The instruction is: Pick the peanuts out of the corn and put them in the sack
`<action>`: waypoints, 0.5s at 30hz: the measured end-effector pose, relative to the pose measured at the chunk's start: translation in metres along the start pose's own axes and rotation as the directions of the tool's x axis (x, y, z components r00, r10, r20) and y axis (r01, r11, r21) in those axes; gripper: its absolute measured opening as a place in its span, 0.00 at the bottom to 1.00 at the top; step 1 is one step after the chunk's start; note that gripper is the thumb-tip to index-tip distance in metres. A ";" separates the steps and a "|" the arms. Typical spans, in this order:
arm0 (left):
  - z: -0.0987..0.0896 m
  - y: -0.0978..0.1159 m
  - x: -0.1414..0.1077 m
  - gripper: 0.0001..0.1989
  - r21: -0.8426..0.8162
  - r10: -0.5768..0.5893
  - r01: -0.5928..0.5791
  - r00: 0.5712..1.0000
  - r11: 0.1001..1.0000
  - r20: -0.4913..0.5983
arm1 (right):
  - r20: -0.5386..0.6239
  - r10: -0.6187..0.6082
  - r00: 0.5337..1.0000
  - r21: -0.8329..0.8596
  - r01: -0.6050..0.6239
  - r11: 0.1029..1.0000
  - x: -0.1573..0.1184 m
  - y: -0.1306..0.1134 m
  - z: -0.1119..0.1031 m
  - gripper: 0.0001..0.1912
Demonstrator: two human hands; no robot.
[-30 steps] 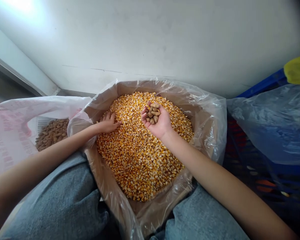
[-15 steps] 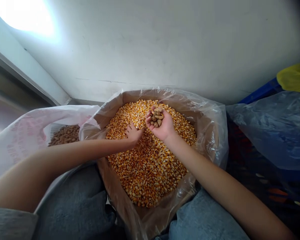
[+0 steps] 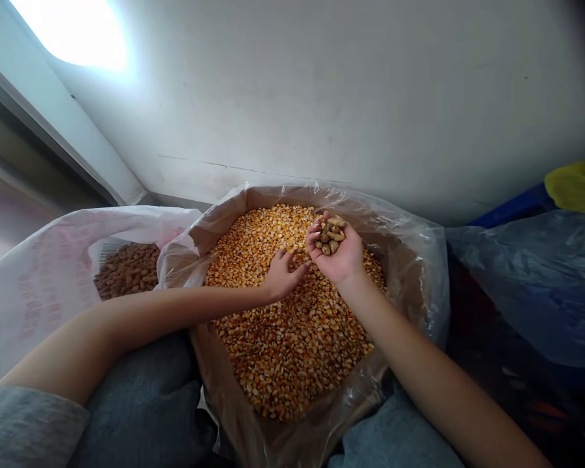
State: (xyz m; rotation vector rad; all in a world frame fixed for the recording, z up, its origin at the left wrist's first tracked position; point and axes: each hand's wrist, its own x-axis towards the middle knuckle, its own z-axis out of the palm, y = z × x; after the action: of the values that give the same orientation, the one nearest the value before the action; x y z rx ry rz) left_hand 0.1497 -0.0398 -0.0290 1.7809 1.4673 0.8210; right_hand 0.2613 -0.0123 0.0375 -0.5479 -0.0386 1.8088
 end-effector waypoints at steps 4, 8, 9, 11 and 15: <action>-0.025 -0.004 0.042 0.17 0.106 0.247 -0.228 0.943 0.968 -0.222 | 0.011 -0.021 1.000 0.002 0.021 1.000 0.000 -0.004 0.002 0.10; -0.045 -0.041 0.078 0.19 0.234 0.097 -0.030 0.954 0.972 -0.282 | 0.019 -0.016 1.000 0.013 0.016 1.000 0.000 -0.004 0.001 0.09; -0.047 -0.050 0.081 0.21 0.254 0.048 0.017 0.967 0.967 -0.248 | 0.026 -0.017 1.000 0.011 0.017 1.000 0.001 -0.004 0.000 0.09; -0.046 -0.064 0.082 0.23 0.241 -0.022 0.066 0.983 0.968 -0.182 | 0.040 -0.026 0.999 0.011 0.026 1.000 0.001 -0.005 -0.001 0.09; -0.026 -0.064 0.068 0.25 -0.068 -0.187 0.177 0.968 0.982 -0.167 | 0.038 -0.063 0.997 0.055 0.060 0.997 0.001 -0.012 0.000 0.10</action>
State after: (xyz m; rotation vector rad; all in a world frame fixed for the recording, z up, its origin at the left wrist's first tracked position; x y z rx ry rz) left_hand 0.1042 0.0383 -0.0632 1.5406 1.6769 0.9277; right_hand 0.2721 -0.0076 0.0406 -0.4682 -0.0334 1.7555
